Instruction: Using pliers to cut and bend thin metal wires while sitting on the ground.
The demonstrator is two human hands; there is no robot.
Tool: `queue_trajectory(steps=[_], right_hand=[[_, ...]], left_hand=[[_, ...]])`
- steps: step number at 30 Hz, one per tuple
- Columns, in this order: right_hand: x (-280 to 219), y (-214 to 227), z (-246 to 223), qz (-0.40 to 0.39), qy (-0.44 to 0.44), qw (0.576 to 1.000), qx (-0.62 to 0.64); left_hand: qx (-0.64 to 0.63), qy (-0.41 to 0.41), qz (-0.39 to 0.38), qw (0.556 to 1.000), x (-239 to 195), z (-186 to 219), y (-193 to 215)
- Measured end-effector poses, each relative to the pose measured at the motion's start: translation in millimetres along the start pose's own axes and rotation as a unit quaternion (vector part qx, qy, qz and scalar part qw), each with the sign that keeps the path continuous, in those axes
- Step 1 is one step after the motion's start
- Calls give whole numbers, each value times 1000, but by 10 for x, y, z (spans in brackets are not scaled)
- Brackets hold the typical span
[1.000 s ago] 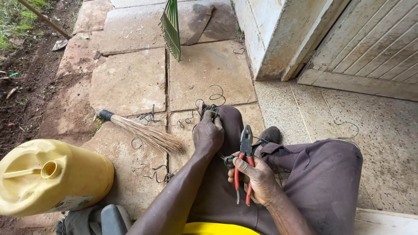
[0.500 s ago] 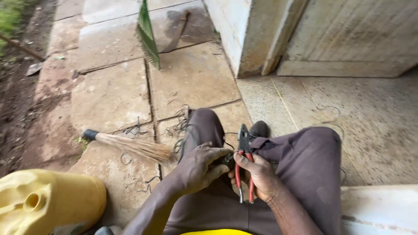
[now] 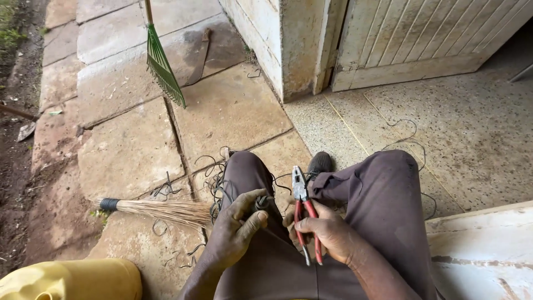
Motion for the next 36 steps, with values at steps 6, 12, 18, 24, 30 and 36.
queue_trajectory(steps=[6, 12, 18, 24, 30, 36], right_hand=[[14, -7, 107, 1, 28, 989, -144], [9, -130, 151, -72, 46, 992, -91], [47, -210, 63, -60, 107, 967, -222], [130, -333, -127, -30, 273, 821, -500], [84, -576, -273, 39, 410, 712, -568], [-19, -758, -465, 76, 470, 632, -612]], left_hand=[[-49, -4, 70, 996, -33, 47, 185], [-31, 1, 99, 995, -69, 84, 231], [-79, -10, 71, 994, -47, 47, 186], [-126, -4, 60, 990, -7, 24, 177], [-208, 4, 40, 977, -5, 14, 176], [-206, -23, 42, 977, -44, 3, 162]])
Point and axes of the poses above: each hand's wrist, its own x-axis towards the middle knuckle, its own y-axis out of the back of the hand, z = x × y, the point moved 9 cm from there along x, towards the middle knuckle, and after that the axes turned 12 degrees about y, right-handed, at the moved point
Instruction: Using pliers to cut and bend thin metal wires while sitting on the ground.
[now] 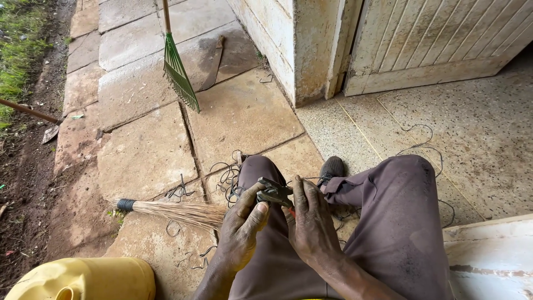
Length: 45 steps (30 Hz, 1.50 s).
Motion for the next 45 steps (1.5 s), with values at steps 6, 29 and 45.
queue_trajectory(steps=[6, 29, 45], right_hand=[[-70, -56, 70, -25, 7, 997, -66], [-78, 223, 146, -60, -28, 984, 164], [-448, 115, 333, -99, -263, 936, 211]], left_hand=[[-1, -6, 9, 1000, -39, 29, -20], [441, -128, -69, 885, -186, 673, -427], [283, -73, 18, 956, -405, 505, -321]])
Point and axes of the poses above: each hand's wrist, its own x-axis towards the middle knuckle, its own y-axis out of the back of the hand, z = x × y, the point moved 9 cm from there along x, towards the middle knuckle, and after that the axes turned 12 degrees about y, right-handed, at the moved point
